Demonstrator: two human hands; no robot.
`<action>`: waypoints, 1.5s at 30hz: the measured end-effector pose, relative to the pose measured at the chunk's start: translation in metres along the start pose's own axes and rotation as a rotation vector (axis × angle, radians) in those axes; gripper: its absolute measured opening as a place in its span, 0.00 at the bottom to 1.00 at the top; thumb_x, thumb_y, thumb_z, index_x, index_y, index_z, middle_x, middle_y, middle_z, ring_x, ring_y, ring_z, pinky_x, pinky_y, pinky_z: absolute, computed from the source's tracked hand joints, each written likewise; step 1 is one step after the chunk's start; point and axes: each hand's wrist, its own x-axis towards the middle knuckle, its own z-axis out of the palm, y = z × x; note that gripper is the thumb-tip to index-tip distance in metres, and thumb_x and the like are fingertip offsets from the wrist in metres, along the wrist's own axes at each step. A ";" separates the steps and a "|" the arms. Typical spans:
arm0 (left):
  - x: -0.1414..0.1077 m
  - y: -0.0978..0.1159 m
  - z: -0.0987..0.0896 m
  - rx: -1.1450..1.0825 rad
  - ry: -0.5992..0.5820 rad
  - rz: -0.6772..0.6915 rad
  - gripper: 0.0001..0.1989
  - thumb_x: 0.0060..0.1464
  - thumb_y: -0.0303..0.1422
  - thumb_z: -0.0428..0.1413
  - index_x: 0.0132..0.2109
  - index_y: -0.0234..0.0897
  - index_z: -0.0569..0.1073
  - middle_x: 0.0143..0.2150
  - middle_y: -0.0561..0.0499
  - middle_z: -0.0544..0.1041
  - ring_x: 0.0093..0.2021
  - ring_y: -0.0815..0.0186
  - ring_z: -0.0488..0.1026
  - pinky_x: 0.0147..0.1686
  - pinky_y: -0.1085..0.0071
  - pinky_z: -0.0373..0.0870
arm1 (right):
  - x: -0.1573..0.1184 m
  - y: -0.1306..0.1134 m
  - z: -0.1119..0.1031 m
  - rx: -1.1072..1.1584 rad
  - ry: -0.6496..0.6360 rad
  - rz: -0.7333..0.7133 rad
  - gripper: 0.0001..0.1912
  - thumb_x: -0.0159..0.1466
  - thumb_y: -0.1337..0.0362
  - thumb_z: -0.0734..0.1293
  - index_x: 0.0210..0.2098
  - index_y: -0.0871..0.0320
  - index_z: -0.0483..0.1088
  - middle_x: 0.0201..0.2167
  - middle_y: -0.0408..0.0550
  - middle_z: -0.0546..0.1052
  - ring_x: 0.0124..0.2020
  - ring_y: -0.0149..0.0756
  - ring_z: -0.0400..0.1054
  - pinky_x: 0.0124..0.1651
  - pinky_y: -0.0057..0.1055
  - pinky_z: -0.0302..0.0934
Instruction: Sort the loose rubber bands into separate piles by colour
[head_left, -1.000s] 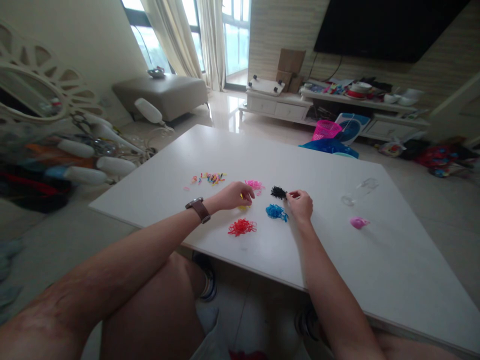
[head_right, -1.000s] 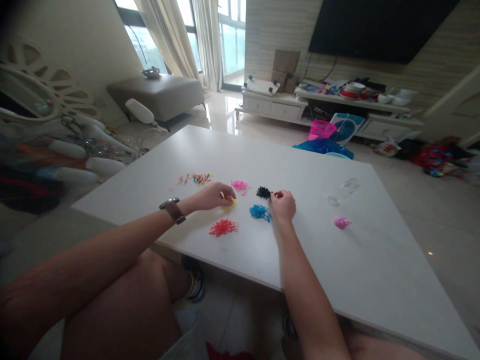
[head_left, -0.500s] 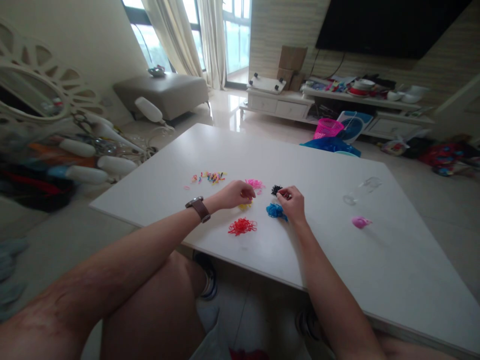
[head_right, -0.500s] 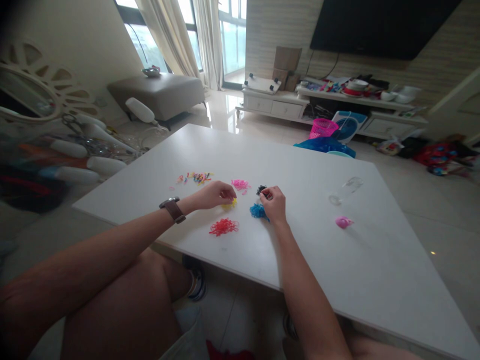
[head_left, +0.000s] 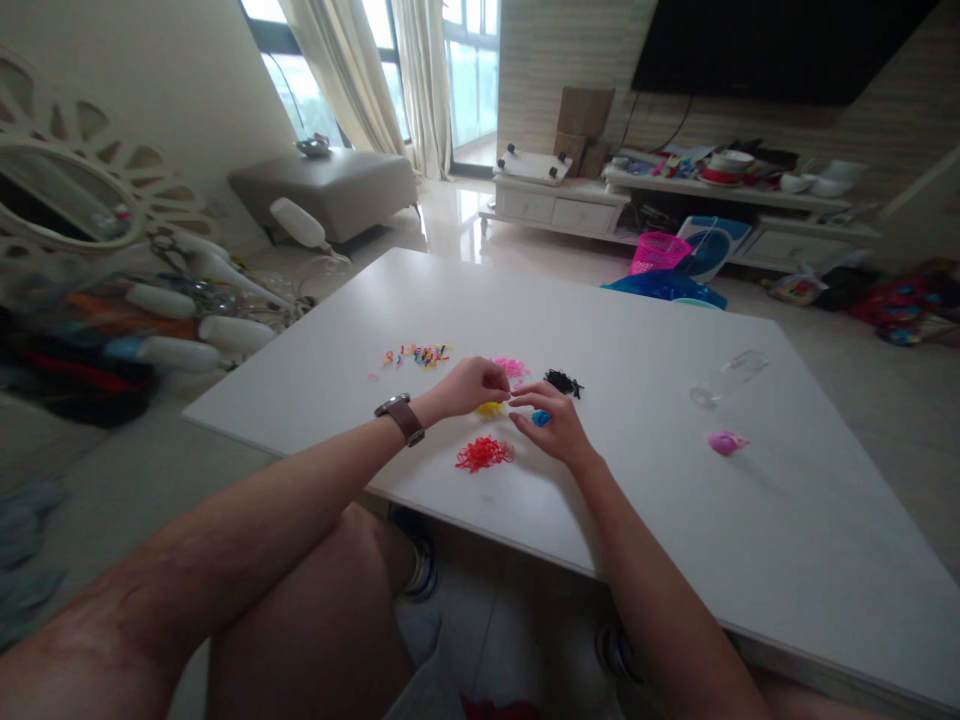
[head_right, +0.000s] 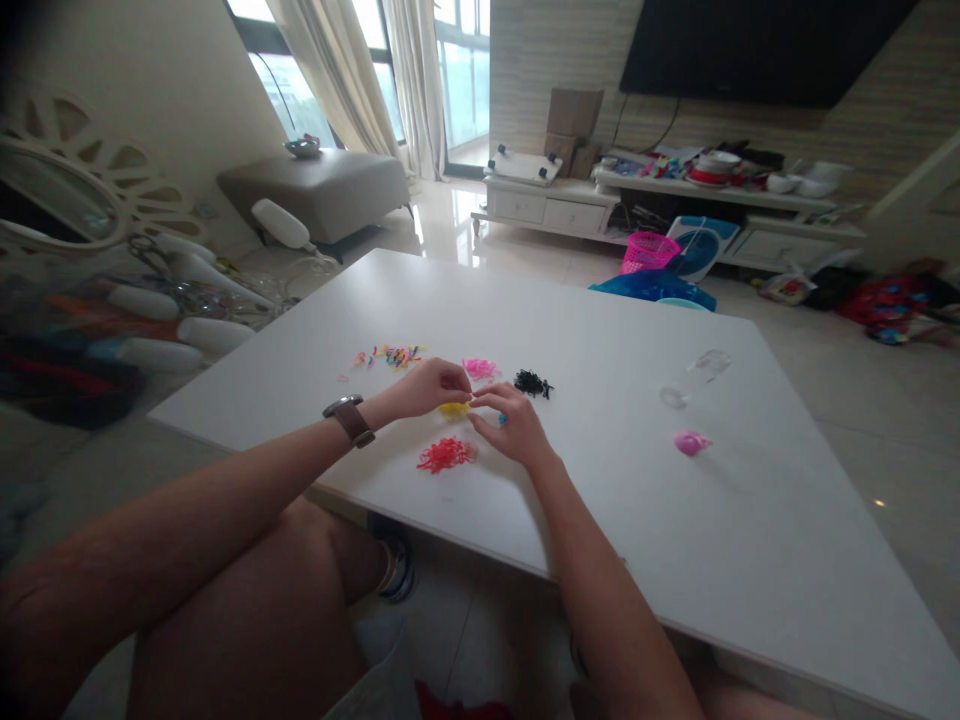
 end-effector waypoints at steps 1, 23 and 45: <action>0.000 -0.001 0.000 -0.018 0.003 -0.003 0.06 0.49 0.32 0.63 0.33 0.32 0.80 0.28 0.48 0.80 0.30 0.66 0.75 0.30 0.73 0.69 | 0.000 -0.001 0.000 0.005 -0.014 -0.016 0.06 0.64 0.64 0.69 0.41 0.51 0.77 0.45 0.49 0.80 0.47 0.41 0.73 0.52 0.42 0.67; -0.004 -0.018 -0.027 0.135 0.216 -0.122 0.08 0.50 0.29 0.61 0.39 0.33 0.80 0.35 0.46 0.82 0.34 0.65 0.77 0.34 0.72 0.72 | 0.012 0.021 0.011 -0.528 -0.201 0.204 0.19 0.66 0.65 0.66 0.56 0.57 0.73 0.56 0.55 0.76 0.57 0.51 0.66 0.56 0.48 0.59; -0.044 -0.080 -0.111 0.070 0.541 -0.480 0.12 0.44 0.34 0.63 0.37 0.32 0.81 0.30 0.46 0.81 0.31 0.65 0.76 0.27 0.75 0.65 | 0.011 0.028 0.011 -0.568 -0.205 0.256 0.14 0.67 0.62 0.66 0.51 0.56 0.74 0.59 0.55 0.75 0.59 0.49 0.65 0.55 0.44 0.58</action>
